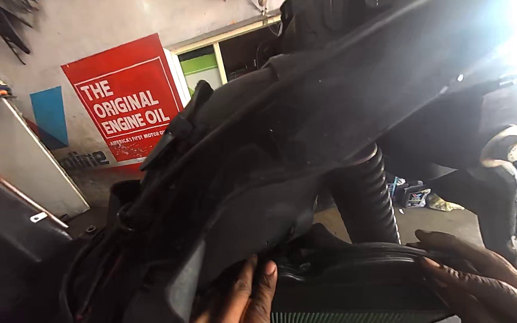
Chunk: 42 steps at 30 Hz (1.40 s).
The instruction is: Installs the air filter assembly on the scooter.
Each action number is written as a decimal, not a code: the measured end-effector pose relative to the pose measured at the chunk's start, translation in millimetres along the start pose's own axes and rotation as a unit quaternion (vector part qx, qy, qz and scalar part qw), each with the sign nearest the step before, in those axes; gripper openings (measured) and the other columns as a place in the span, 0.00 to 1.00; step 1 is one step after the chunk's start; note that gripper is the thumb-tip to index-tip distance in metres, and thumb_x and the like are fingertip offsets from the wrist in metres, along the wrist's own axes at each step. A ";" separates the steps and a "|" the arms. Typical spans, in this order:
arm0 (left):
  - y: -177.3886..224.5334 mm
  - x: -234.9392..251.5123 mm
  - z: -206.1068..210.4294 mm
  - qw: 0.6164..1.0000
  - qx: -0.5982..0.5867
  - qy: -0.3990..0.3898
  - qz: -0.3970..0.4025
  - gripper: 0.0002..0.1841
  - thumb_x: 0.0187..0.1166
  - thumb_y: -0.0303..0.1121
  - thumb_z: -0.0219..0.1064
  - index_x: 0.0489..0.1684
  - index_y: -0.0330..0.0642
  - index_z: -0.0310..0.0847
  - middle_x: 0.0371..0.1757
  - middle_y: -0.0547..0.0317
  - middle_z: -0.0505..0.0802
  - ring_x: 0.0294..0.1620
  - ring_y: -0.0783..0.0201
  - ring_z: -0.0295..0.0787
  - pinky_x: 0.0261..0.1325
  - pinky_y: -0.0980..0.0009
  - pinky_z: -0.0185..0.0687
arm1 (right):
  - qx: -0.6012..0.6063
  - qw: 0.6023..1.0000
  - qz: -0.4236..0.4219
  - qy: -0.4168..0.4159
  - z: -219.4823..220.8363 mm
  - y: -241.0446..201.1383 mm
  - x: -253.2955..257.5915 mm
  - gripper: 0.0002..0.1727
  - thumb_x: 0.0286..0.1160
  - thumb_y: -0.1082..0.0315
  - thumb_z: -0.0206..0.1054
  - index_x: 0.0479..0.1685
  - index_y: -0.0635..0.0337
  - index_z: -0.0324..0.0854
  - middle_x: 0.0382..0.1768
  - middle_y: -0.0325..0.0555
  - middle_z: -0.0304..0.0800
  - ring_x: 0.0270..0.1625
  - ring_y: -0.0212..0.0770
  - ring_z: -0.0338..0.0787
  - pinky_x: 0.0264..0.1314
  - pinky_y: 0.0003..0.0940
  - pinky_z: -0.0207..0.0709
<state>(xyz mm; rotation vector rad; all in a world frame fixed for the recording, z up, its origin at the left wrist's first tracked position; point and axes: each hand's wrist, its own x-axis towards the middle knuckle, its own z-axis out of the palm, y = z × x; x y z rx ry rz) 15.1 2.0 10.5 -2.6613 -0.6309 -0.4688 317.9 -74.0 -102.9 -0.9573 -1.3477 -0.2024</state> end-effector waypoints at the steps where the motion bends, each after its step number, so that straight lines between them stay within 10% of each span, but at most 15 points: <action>1: 1.6 1.4 -1.3 1.000 0.019 0.000 0.005 0.19 0.88 0.25 0.55 0.75 0.31 0.79 0.65 0.39 0.92 0.54 0.50 0.96 0.51 0.65 0.89 | 0.001 1.000 0.005 -0.009 -1.9 -1.2 1.9 0.13 0.82 0.71 0.65 0.52 0.43 0.93 0.68 0.29 0.88 0.71 0.28 0.84 0.74 0.28 0.79; 4: 7.0 6.1 -5.1 0.998 0.059 -0.003 0.009 0.18 0.87 0.25 0.55 0.71 0.29 0.82 0.62 0.40 0.94 0.45 0.51 0.97 0.42 0.64 0.88 | -0.041 0.999 0.028 0.000 10.8 -21.0 10.1 0.12 0.83 0.61 0.67 0.61 0.48 0.85 0.67 0.31 0.89 0.73 0.28 0.83 0.76 0.30 0.79; 7: 1.4 11.5 -10.6 0.998 0.048 -0.006 0.039 0.18 0.85 0.24 0.57 0.66 0.28 0.85 0.58 0.39 0.95 0.34 0.51 0.96 0.32 0.63 0.86 | -0.142 0.989 0.035 -0.020 22.7 -43.5 23.5 0.21 0.80 0.55 0.71 0.57 0.65 0.88 0.59 0.57 0.91 0.68 0.39 0.86 0.73 0.36 0.76; 10: -8.4 21.0 -6.6 0.996 -0.063 0.053 0.043 0.13 0.83 0.25 0.61 0.52 0.29 0.92 0.45 0.41 0.97 0.34 0.52 0.95 0.35 0.65 0.86 | -0.200 0.979 0.018 -0.022 25.8 -42.0 32.5 0.15 0.78 0.50 0.72 0.40 0.52 0.95 0.48 0.46 0.91 0.57 0.34 0.84 0.62 0.34 0.73; 16: -7.2 37.3 -3.5 0.973 -0.210 0.081 -0.052 0.09 0.74 0.32 0.68 0.32 0.40 0.95 0.34 0.57 0.97 0.38 0.72 0.95 0.44 0.80 0.85 | -0.201 0.979 -0.002 -0.041 34.7 -43.7 39.2 0.15 0.79 0.49 0.68 0.39 0.46 0.95 0.42 0.35 0.92 0.50 0.32 0.85 0.55 0.39 0.72; 26: 0.8 58.9 -24.9 0.922 -0.281 -0.072 -0.255 0.05 0.70 0.32 0.78 0.31 0.54 0.89 0.29 0.74 0.93 0.34 0.78 0.89 0.39 0.76 0.82 | -0.224 0.969 -0.058 -0.082 35.6 -41.0 48.2 0.19 0.81 0.45 0.63 0.39 0.46 0.94 0.33 0.30 0.90 0.43 0.32 0.82 0.48 0.34 0.70; 29: 1.3 57.9 -27.6 0.931 -0.261 -0.078 -0.244 0.09 0.72 0.33 0.77 0.48 0.54 0.95 0.39 0.73 0.96 0.42 0.78 0.91 0.48 0.73 0.85 | -0.216 0.970 -0.090 -0.067 38.5 -35.5 46.4 0.19 0.83 0.46 0.63 0.40 0.49 0.94 0.35 0.34 0.91 0.43 0.34 0.82 0.48 0.34 0.69; 42: -3.6 47.4 -10.8 0.977 -0.162 0.000 -0.137 0.10 0.73 0.42 0.68 0.38 0.59 0.98 0.38 0.80 0.97 0.42 0.86 0.91 0.42 0.84 0.84 | -0.235 0.961 -0.145 -0.012 48.3 -28.0 41.0 0.19 0.85 0.49 0.62 0.40 0.53 0.92 0.36 0.40 0.93 0.44 0.39 0.83 0.49 0.36 0.68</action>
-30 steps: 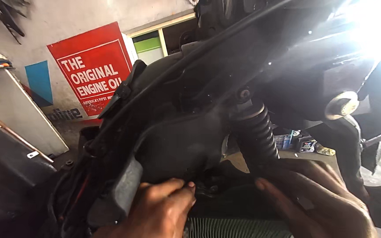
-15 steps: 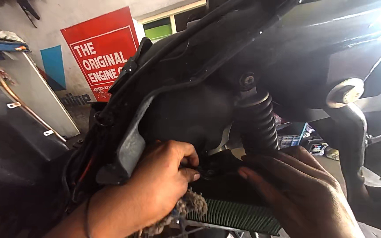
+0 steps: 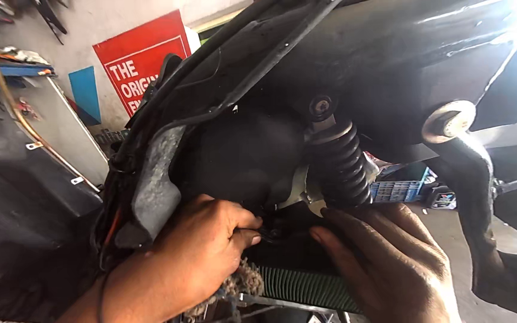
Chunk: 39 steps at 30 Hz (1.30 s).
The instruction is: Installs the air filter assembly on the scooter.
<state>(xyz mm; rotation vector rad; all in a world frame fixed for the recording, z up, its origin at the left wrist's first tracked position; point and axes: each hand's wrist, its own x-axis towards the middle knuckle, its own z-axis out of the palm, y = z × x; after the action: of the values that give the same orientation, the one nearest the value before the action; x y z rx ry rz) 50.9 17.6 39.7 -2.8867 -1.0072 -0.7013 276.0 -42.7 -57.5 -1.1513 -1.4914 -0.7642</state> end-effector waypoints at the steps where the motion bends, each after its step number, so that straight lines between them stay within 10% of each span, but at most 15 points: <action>1: -0.4 -1.4 1.8 1.000 0.005 0.009 0.011 0.10 0.73 0.42 0.67 0.37 0.59 0.97 0.38 0.80 0.96 0.42 0.86 0.91 0.42 0.84 0.84 | -0.006 1.000 -0.004 0.005 0.8 -0.3 -0.4 0.20 0.85 0.49 0.62 0.41 0.54 0.92 0.36 0.41 0.93 0.44 0.39 0.83 0.48 0.36 0.68; 5: -2.7 -11.6 13.7 0.994 0.054 0.075 0.063 0.15 0.79 0.43 0.61 0.44 0.56 0.97 0.42 0.75 0.97 0.46 0.81 0.93 0.44 0.80 0.88 | -0.021 0.998 -0.022 0.050 4.7 -0.2 -6.3 0.16 0.84 0.54 0.64 0.43 0.55 0.92 0.42 0.44 0.95 0.48 0.41 0.87 0.51 0.37 0.71; 12: 16.4 -42.1 30.3 0.949 0.246 0.188 0.064 0.15 0.81 0.31 0.59 0.50 0.48 0.96 0.47 0.55 0.98 0.34 0.57 0.96 0.27 0.63 0.86 | 0.041 0.993 -0.011 0.109 15.6 6.9 -36.1 0.11 0.86 0.65 0.59 0.52 0.52 0.87 0.67 0.37 0.89 0.82 0.42 0.74 0.87 0.39 0.59; 16: 15.7 -72.2 23.7 0.973 0.179 0.144 -0.002 0.16 0.85 0.33 0.62 0.64 0.41 0.90 0.41 0.48 0.97 0.31 0.52 0.95 0.27 0.59 0.86 | 0.033 0.990 0.021 0.132 14.8 4.5 -46.0 0.09 0.88 0.65 0.55 0.54 0.50 0.81 0.78 0.30 0.78 0.91 0.36 0.59 0.94 0.37 0.46; 20: 5.6 -75.3 36.8 0.997 0.027 0.070 -0.032 0.28 0.86 0.41 0.64 0.81 0.35 0.74 0.39 0.46 0.96 0.33 0.50 0.95 0.34 0.53 0.89 | 0.087 0.990 0.047 0.098 8.0 1.2 -72.8 0.22 0.90 0.53 0.55 0.79 0.40 0.70 0.90 0.22 0.61 0.93 0.29 0.53 0.96 0.37 0.45; 27: 1.0 -75.1 58.1 0.984 -0.076 0.155 -0.043 0.27 0.84 0.41 0.68 0.72 0.27 0.79 0.44 0.46 0.98 0.42 0.57 0.97 0.49 0.60 0.91 | 0.114 0.993 0.008 0.015 5.0 -3.0 -83.1 0.16 0.86 0.57 0.61 0.69 0.42 0.77 0.92 0.25 0.54 0.96 0.32 0.41 0.98 0.44 0.32; 34: 6.5 -68.4 57.3 0.961 0.180 0.208 -0.033 0.27 0.84 0.51 0.65 0.63 0.34 0.89 0.35 0.46 0.94 0.27 0.55 0.90 0.27 0.66 0.82 | 0.118 0.993 0.022 0.002 3.7 -7.2 -76.2 0.11 0.86 0.61 0.61 0.60 0.49 0.80 0.89 0.30 0.63 0.96 0.36 0.46 0.98 0.42 0.36; 39: 12.4 -68.3 51.9 0.965 0.192 0.172 -0.052 0.27 0.84 0.51 0.65 0.66 0.36 0.88 0.54 0.38 0.91 0.34 0.54 0.89 0.30 0.66 0.82 | 0.099 0.994 0.033 -0.008 2.9 -12.1 -80.3 0.16 0.83 0.58 0.64 0.66 0.49 0.78 0.90 0.30 0.62 0.96 0.36 0.44 0.99 0.43 0.32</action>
<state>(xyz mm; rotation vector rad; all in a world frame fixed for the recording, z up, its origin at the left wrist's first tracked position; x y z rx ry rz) 32.1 -24.8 -33.5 -2.2987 -1.1050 -0.8615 262.3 -65.3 -134.4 -1.0522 -1.4987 -0.5498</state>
